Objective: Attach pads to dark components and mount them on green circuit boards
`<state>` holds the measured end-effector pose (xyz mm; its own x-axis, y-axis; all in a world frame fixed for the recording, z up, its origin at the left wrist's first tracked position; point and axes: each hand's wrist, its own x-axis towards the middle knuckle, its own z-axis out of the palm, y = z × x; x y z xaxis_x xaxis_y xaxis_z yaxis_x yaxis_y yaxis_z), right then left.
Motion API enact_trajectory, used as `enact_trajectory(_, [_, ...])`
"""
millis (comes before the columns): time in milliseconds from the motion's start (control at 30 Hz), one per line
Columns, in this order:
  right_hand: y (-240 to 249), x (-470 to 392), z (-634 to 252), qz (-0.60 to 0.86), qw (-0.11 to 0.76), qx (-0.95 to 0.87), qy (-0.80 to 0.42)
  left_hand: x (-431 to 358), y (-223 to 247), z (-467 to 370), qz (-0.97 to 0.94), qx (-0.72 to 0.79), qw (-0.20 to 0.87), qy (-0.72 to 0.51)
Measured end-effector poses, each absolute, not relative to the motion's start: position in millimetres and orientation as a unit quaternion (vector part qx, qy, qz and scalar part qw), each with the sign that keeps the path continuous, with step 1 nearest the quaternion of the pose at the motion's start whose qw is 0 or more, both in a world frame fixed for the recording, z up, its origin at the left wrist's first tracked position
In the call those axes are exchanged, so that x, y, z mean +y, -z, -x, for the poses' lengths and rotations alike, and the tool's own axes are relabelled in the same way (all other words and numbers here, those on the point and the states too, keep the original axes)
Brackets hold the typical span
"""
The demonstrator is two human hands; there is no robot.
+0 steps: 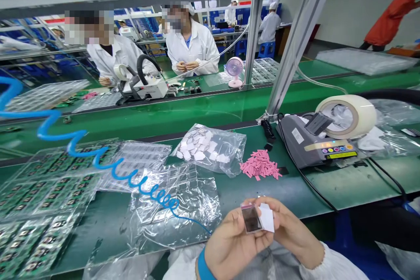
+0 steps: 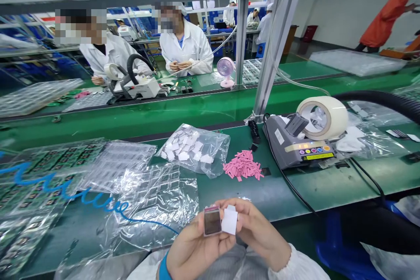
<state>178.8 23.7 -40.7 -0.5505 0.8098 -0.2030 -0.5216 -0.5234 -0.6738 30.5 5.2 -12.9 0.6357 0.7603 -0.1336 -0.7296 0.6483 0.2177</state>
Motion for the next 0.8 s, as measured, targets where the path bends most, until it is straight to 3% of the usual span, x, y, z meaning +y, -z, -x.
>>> enact_trajectory(233, [39,38,-189,0.311,0.476,-0.216,-0.794,-1,17,-23,-0.057,0.14,0.907,-0.394])
enact_trajectory(433, [19,50,-205,0.446,0.502,-0.575,-0.467,-6,10,-12,-0.021,0.177,0.905,-0.386])
enact_trajectory(567, [-2,49,-203,0.373,0.436,-0.751,-0.326,-6,7,-14,-0.014,0.198,0.908,-0.37])
enact_trajectory(800, [-24,54,-199,0.178,0.347,-0.879,-0.274,-6,11,-19,0.002,0.245,0.909,-0.336])
